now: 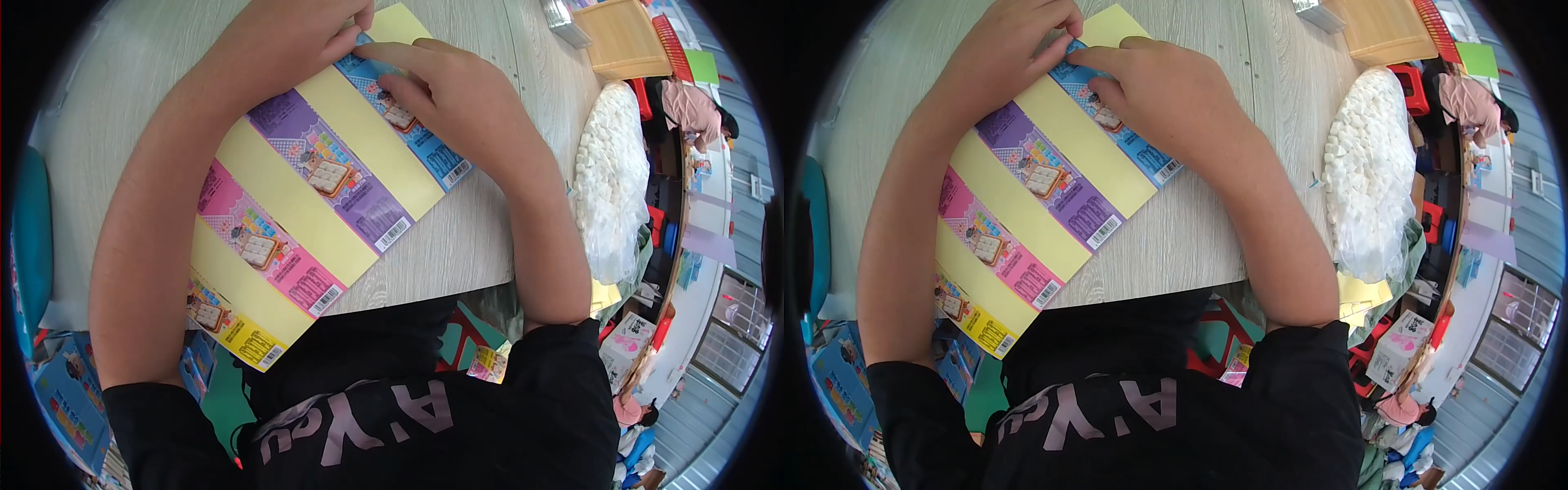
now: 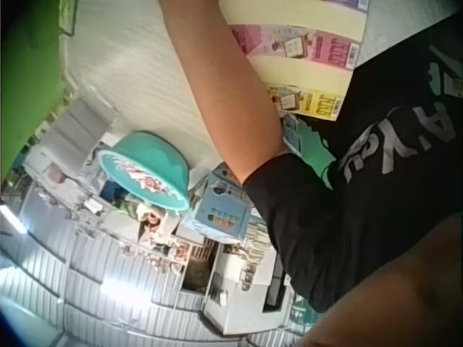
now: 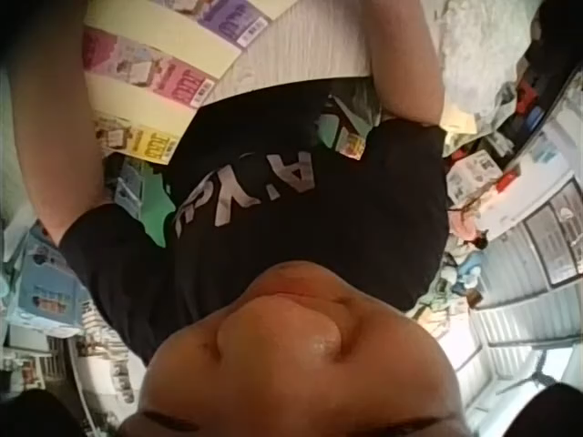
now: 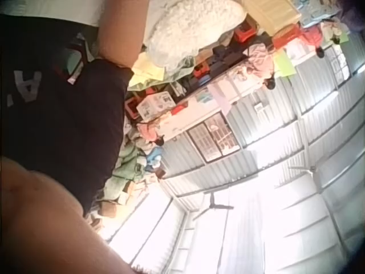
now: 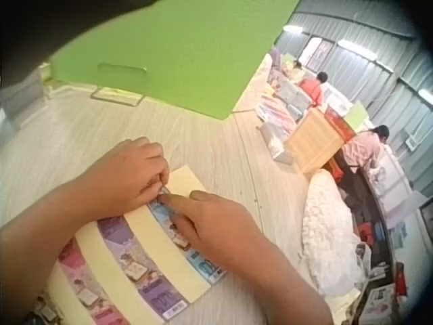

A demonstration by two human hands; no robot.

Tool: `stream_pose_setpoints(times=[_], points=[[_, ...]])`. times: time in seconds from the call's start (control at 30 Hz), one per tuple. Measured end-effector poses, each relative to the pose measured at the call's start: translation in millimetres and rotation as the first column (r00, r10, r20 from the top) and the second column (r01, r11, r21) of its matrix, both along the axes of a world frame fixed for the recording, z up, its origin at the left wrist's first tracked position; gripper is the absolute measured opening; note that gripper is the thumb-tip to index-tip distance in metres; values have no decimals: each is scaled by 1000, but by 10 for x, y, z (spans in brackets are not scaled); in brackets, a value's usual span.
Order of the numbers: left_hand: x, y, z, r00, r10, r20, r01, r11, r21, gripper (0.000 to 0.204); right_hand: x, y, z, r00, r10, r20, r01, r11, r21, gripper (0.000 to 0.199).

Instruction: Applying thin plastic strips or adhesive bands to printed card labels as part of product packaging.

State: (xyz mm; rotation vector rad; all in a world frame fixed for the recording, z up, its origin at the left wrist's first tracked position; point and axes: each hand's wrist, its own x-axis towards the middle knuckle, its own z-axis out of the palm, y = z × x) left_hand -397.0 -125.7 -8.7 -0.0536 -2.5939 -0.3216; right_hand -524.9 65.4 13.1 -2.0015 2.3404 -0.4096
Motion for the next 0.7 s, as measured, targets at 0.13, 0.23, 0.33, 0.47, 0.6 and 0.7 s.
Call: stream_pose_setpoints(times=[0.13,0.23,0.33,0.47,0.6,0.7], points=[[14,9,13,1000,14,-3,-14,1000,-26,7,35,-2,10,1000,-27,-13,28,999,39,32],[6,0,-15,999,28,24,-28,999,-23,7,11,0,-24,998,19,-59,-19,1000,2,37],[0,-31,-51,997,49,67,-50,999,11,7,41,-24,-10,998,12,-58,-10,999,35,41],[-6,-58,-90,998,31,60,-32,999,14,6,60,-35,-21,996,14,-86,-12,1000,23,43],[-7,-32,-102,999,18,49,-16,1000,-25,5,65,-31,-30,995,-2,-103,6,999,42,49],[11,-2,-97,999,30,43,-28,999,-33,5,74,-35,-25,995,-5,-100,10,999,45,52]])
